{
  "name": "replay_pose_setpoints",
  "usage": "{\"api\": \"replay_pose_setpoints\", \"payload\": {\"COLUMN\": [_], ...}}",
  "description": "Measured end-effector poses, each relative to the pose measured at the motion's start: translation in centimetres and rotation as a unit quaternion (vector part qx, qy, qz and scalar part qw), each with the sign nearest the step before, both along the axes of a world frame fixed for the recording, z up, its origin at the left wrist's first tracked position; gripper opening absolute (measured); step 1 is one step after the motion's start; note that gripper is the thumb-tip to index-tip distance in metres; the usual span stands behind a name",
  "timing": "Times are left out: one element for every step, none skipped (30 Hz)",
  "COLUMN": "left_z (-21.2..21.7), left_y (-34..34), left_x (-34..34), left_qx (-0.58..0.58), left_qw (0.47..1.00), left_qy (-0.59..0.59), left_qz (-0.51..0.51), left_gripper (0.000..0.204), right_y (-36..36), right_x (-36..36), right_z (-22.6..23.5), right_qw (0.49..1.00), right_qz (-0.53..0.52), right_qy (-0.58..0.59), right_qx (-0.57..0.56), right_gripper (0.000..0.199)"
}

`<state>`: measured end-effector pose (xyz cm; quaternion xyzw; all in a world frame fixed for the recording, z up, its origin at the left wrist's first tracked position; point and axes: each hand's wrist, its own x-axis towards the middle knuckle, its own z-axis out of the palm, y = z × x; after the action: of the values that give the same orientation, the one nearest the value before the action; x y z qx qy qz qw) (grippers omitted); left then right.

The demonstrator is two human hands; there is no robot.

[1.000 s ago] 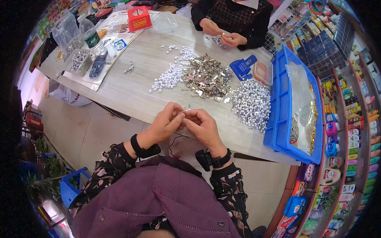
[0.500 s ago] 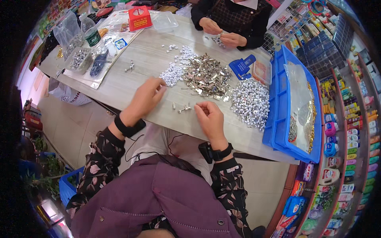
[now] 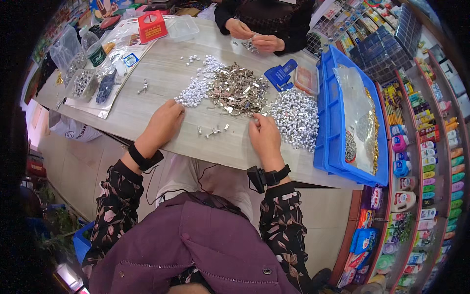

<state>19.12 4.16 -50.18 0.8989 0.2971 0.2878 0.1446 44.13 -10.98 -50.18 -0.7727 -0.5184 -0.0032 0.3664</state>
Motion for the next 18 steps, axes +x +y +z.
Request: {"api": "replay_pose_setpoints", "payload": {"left_z": [0.0, 0.1, 0.2, 0.2, 0.3, 0.4, 0.6, 0.8, 1.0, 1.4, 2.0, 2.3, 2.5, 2.5, 2.5, 2.7, 2.7, 2.3], "left_y": [-0.1, -0.1, -0.2, -0.2, -0.2, -0.2, -0.2, -0.2, -0.4, -0.8, -1.5, -2.2, -3.0, -3.9, -4.8, -5.8, -6.7, -7.2], "left_x": [0.0, -0.1, -0.1, -0.2, -0.3, -0.4, -0.5, -0.5, -0.4, -0.5, -0.6, -0.5, -0.4, -0.1, 0.2, 0.8, 1.4, 2.2], "left_qx": [-0.001, 0.0, 0.001, 0.002, 0.002, 0.004, 0.007, 0.01, 0.011, -0.07, -0.152, -0.231, -0.227, -0.349, -0.462, -0.507, -0.551, -0.545], "left_qw": [1.0, 1.0, 1.0, 1.0, 1.0, 1.0, 1.0, 1.0, 1.0, 0.996, 0.986, 0.968, 0.968, 0.923, 0.86, 0.831, 0.801, 0.803], "left_qy": [0.0, 0.003, 0.005, 0.007, 0.007, 0.0, -0.008, -0.016, -0.019, -0.047, -0.073, -0.099, -0.103, -0.152, -0.198, -0.195, -0.191, -0.195], "left_qz": [0.0, 0.001, 0.003, 0.004, 0.004, -0.002, -0.009, -0.015, -0.017, -0.016, -0.014, -0.013, -0.012, -0.052, -0.093, -0.115, -0.137, -0.143], "left_gripper": [0.007, 0.008, 0.008, 0.009, 0.009, 0.01, 0.011, 0.012, 0.012, 0.012, 0.013, 0.014, 0.014, 0.013, 0.012, 0.01, 0.009, 0.009], "right_y": [0.1, 0.1, 0.0, -0.1, -0.2, -0.4, -0.4, -0.4, -0.3, -0.2, -0.2, -0.3, -0.4, -0.2, -0.2, -0.2, -0.3, -0.4], "right_x": [0.0, -0.1, -0.1, -0.2, -0.3, -0.3, -0.3, -0.2, -0.2, -0.2, -0.3, -0.5, -0.9, -1.1, -1.3, -1.4, -1.5, -1.3], "right_z": [0.0, 0.0, 0.0, 0.1, 0.2, 0.3, 0.3, 0.2, 0.2, 0.4, 0.5, 0.7, 1.0, 1.2, 1.2, 1.2, 1.2, 1.0], "right_qw": [1.0, 1.0, 1.0, 1.0, 0.999, 0.999, 0.999, 0.999, 0.999, 0.999, 0.999, 0.999, 0.998, 0.996, 0.997, 0.998, 0.998, 0.998], "right_qz": [0.001, 0.002, 0.002, 0.009, 0.016, 0.021, 0.02, 0.02, 0.02, 0.02, 0.019, 0.013, 0.01, 0.007, 0.009, 0.015, 0.02, 0.024], "right_qy": [-0.006, -0.012, -0.012, -0.008, -0.004, -0.001, -0.003, 0.005, 0.011, 0.017, 0.015, 0.037, 0.058, 0.078, 0.073, 0.05, 0.026, 0.004], "right_qx": [-0.011, -0.022, -0.023, -0.027, -0.031, -0.035, -0.036, -0.035, -0.033, -0.031, -0.03, -0.036, -0.039, -0.041, -0.036, -0.045, -0.054, -0.065], "right_gripper": [0.02, 0.02, 0.02, 0.018, 0.017, 0.015, 0.015, 0.015, 0.016, 0.016, 0.016, 0.016, 0.016, 0.015, 0.015, 0.016, 0.017, 0.017]}}
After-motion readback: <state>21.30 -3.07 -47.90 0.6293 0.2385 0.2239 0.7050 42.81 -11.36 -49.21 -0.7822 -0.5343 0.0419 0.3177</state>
